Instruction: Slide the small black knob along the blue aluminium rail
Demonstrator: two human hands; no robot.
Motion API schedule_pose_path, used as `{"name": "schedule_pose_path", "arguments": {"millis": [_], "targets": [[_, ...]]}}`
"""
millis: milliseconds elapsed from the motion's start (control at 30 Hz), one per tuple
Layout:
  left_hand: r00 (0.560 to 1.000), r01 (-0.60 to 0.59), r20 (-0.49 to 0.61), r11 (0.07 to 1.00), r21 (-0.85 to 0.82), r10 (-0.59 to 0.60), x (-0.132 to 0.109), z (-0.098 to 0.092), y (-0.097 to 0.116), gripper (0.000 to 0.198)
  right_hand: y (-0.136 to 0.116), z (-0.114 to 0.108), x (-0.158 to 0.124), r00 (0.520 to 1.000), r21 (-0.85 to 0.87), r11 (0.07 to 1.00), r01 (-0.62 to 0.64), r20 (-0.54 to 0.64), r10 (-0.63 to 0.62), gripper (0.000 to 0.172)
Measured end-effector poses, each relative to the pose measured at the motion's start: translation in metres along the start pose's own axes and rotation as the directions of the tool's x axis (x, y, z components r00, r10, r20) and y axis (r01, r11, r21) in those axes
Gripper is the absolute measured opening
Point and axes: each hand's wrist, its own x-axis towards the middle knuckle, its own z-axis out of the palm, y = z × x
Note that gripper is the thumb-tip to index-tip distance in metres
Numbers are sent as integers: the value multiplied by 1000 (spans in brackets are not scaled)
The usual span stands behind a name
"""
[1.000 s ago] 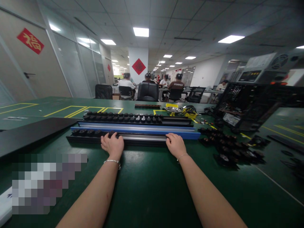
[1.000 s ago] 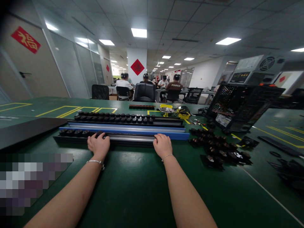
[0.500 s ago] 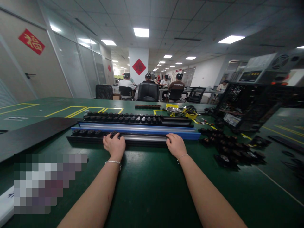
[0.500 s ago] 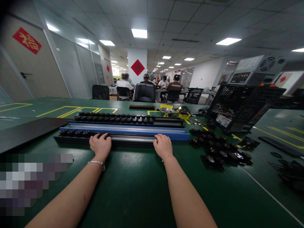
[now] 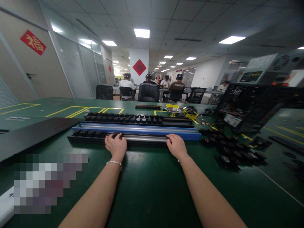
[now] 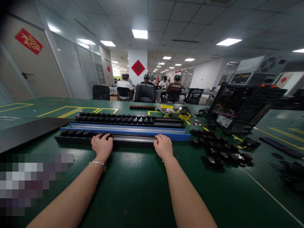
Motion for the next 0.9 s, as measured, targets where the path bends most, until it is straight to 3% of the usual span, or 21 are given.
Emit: {"name": "schedule_pose_path", "arguments": {"millis": [900], "targets": [[999,4,47,1000,-25,-3,-2,-5,4,31,1,0,1,1000,-4,1000,3,3,-3,33]]}}
